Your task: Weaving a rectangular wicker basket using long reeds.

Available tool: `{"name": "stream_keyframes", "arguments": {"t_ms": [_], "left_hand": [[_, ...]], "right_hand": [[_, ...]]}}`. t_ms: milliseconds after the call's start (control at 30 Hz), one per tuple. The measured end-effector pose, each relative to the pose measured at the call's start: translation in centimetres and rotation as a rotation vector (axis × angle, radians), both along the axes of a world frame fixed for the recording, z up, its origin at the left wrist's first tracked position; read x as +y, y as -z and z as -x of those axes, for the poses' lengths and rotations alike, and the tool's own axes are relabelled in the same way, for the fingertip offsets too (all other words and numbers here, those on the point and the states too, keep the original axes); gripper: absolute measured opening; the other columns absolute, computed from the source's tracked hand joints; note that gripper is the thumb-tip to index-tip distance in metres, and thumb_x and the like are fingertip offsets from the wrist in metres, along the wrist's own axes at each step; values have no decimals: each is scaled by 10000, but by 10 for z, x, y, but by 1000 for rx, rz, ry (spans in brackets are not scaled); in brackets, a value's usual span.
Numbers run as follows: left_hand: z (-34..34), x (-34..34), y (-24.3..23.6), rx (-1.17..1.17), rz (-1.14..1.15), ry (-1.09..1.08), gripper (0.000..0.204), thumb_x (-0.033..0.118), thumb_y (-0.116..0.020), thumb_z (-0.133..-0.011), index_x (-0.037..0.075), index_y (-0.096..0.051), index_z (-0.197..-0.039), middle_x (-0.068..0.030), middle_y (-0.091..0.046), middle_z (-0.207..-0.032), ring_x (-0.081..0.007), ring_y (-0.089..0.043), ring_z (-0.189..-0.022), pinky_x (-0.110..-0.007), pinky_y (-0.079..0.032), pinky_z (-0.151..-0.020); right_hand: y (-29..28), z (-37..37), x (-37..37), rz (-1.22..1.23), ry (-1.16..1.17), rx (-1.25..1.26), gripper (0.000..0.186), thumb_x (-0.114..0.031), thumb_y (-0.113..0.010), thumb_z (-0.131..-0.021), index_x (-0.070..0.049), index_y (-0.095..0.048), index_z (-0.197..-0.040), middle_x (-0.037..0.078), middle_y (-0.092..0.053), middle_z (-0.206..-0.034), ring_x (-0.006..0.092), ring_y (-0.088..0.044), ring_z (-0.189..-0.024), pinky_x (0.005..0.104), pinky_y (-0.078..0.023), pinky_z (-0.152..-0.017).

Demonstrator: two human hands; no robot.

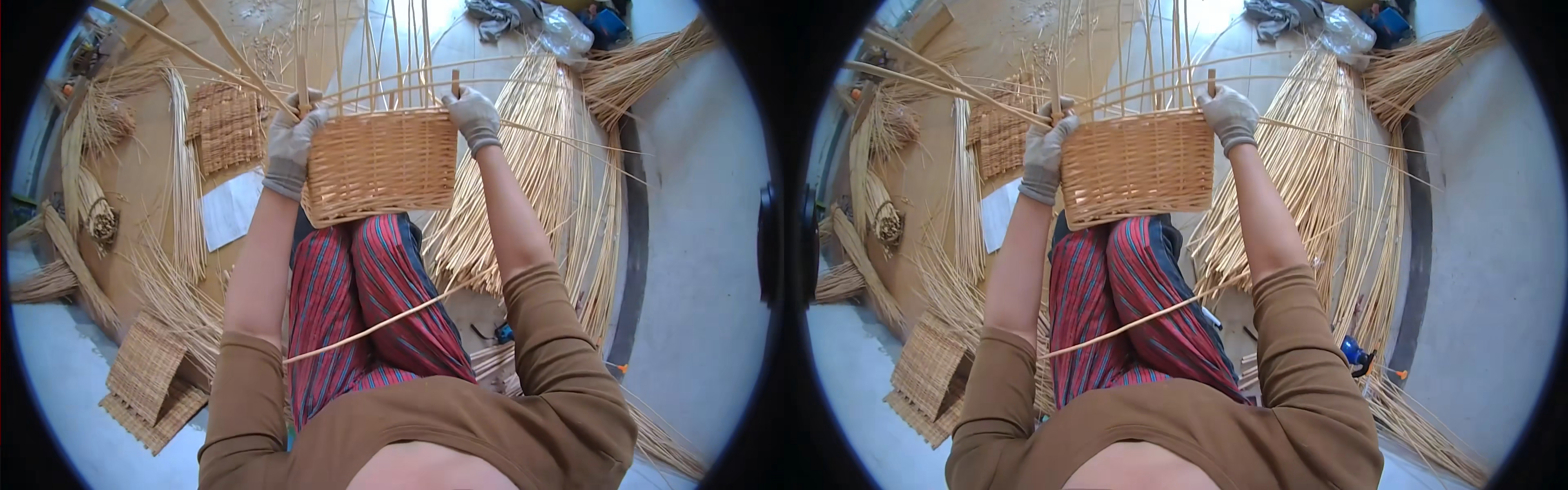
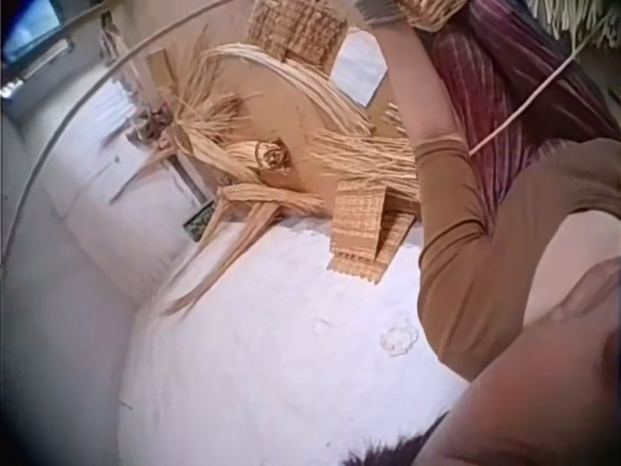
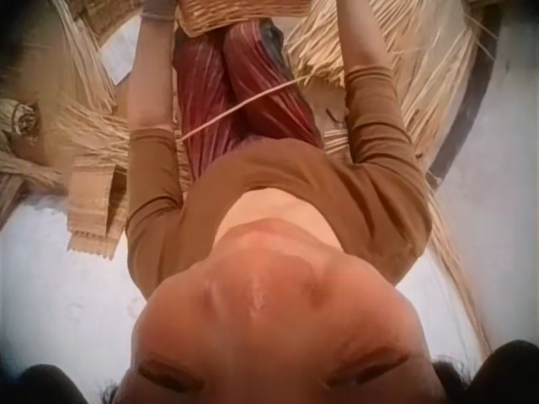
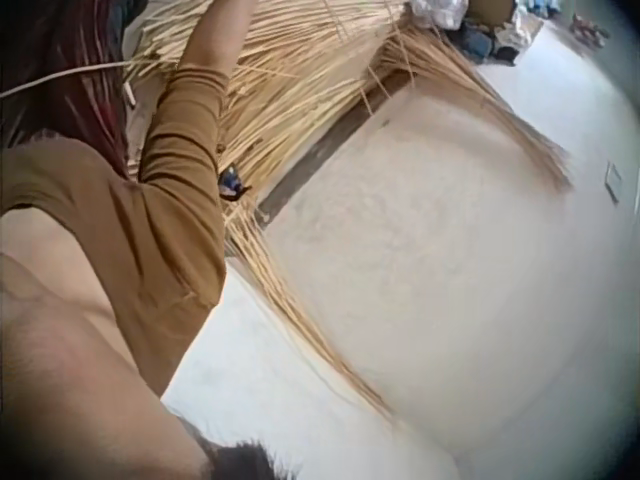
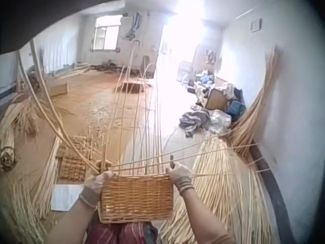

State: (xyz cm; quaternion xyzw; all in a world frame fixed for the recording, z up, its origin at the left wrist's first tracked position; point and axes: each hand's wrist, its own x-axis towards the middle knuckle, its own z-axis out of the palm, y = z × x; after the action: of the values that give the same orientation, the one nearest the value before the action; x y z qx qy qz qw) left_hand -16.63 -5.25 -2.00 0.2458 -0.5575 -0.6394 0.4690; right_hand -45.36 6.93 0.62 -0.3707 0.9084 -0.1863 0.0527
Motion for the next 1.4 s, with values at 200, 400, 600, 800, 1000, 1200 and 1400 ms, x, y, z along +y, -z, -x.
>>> {"name": "stream_keyframes", "arguments": {"t_ms": [200,400,600,800,1000,1200,1400], "left_hand": [[-7,4,6,-37,43,-37,270,24,-684,-895,36,-625,-1158,12,-614,-955,-81,-563,-847,-238,-495,-763],[-48,19,-6,-38,33,-52,385,39,-695,-889,48,-592,-1259,-47,-630,-1108,-141,-585,-1012,-284,-500,-894],[-96,65,-21,10,156,-122,400,-40,-667,-872,63,-589,-1250,-44,-633,-1146,-149,-591,-1033,-291,-502,-926],[-141,124,-2,-14,45,-124,477,-58,-653,-874,44,-539,-1325,-56,-617,-1199,-157,-579,-1092,-295,-484,-982],[-137,135,30,91,122,-206,748,-146,-605,-854,52,-299,-1507,-106,-402,-1483,-215,-408,-1366,-346,-348,-1147],[-152,157,-19,428,-302,120,605,65,-649,-918,37,-380,-1459,-141,-532,-1337,-222,-547,-1209,-355,-472,-1048],[-205,81,-34,-174,-26,464,638,118,-732,-884,98,-451,-1456,-18,-602,-1119,-102,-570,-1045,-259,-481,-909]], "right_hand": [[-12,-5,12,3,-32,25,465,-518,-518,-903,-129,-727,-1047,179,-718,-996,349,-682,-961,447,-516,-865],[-63,-39,24,70,-138,221,497,-536,-473,-933,-118,-729,-1015,171,-728,-909,349,-706,-877,469,-538,-789],[-84,-92,75,191,-211,553,523,-548,-458,-956,-129,-727,-798,155,-667,-637,323,-673,-581,452,-523,-579],[-37,-142,130,291,-161,566,355,-469,-578,-923,-145,-656,-799,102,-612,-555,314,-621,-507,439,-491,-527],[-60,-219,159,595,-260,440,192,-191,-703,-843,-111,-652,-1009,95,-684,-876,283,-665,-822,406,-501,-797],[-85,-348,133,792,-1095,-156,456,-155,-708,-821,-121,-611,-1266,110,-624,-1174,316,-609,-1081,430,-490,-927],[-77,-372,111,709,-1456,-265,165,-204,-686,-808,-99,-603,-904,105,-609,-880,318,-611,-910,442,-493,-824]]}}
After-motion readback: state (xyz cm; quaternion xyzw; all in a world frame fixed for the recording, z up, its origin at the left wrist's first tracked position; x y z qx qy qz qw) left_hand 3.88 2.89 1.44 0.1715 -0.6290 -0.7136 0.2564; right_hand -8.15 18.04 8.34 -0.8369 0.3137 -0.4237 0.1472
